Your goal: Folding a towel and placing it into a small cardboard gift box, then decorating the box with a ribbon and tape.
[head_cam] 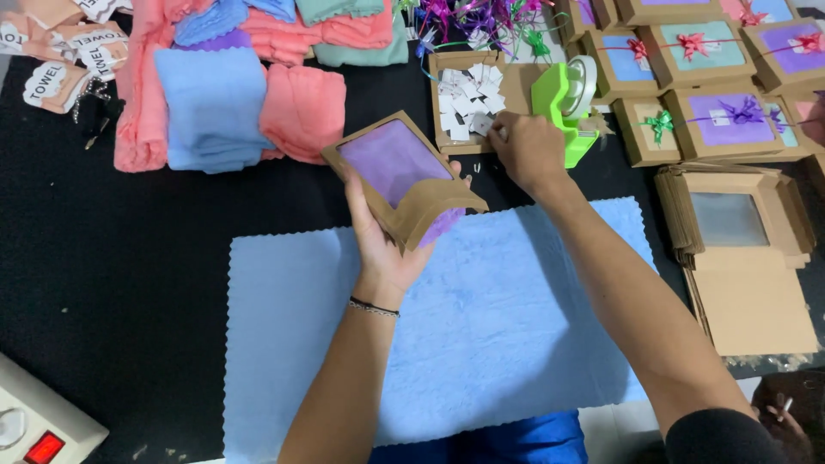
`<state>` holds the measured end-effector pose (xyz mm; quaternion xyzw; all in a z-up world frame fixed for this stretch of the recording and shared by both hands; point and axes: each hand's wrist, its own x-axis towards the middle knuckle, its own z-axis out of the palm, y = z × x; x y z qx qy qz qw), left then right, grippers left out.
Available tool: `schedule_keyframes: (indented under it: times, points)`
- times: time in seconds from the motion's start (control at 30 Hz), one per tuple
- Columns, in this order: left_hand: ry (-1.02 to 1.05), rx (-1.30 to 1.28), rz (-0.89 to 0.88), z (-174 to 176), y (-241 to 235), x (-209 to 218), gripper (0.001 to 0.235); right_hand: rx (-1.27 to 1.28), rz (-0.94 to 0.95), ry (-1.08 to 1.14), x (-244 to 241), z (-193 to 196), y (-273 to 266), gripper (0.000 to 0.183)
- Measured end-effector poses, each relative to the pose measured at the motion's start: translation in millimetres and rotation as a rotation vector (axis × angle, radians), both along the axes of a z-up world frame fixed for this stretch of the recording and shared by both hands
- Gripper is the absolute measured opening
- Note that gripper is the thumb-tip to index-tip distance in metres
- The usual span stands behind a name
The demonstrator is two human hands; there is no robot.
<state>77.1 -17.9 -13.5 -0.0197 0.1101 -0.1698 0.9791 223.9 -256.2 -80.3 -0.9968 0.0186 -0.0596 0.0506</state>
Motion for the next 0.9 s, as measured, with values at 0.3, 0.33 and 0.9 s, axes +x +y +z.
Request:
schedule_keyframes:
  times: [0.3, 0.33, 0.9]
  points:
    - [0.01, 0.0, 0.103, 17, -3, -6, 0.086, 0.207, 0.032, -0.257, -25, 26, 8, 0.015]
    - [0.01, 0.002, 0.103, 18, -2, -5, 0.086, 0.209, 0.031, -0.257, -39, 38, 13, 0.015]
    - [0.139, 0.282, 0.07, 16, -31, -13, 0.094, 0.793, 0.179, -0.618, -215, 86, 84, 0.013]
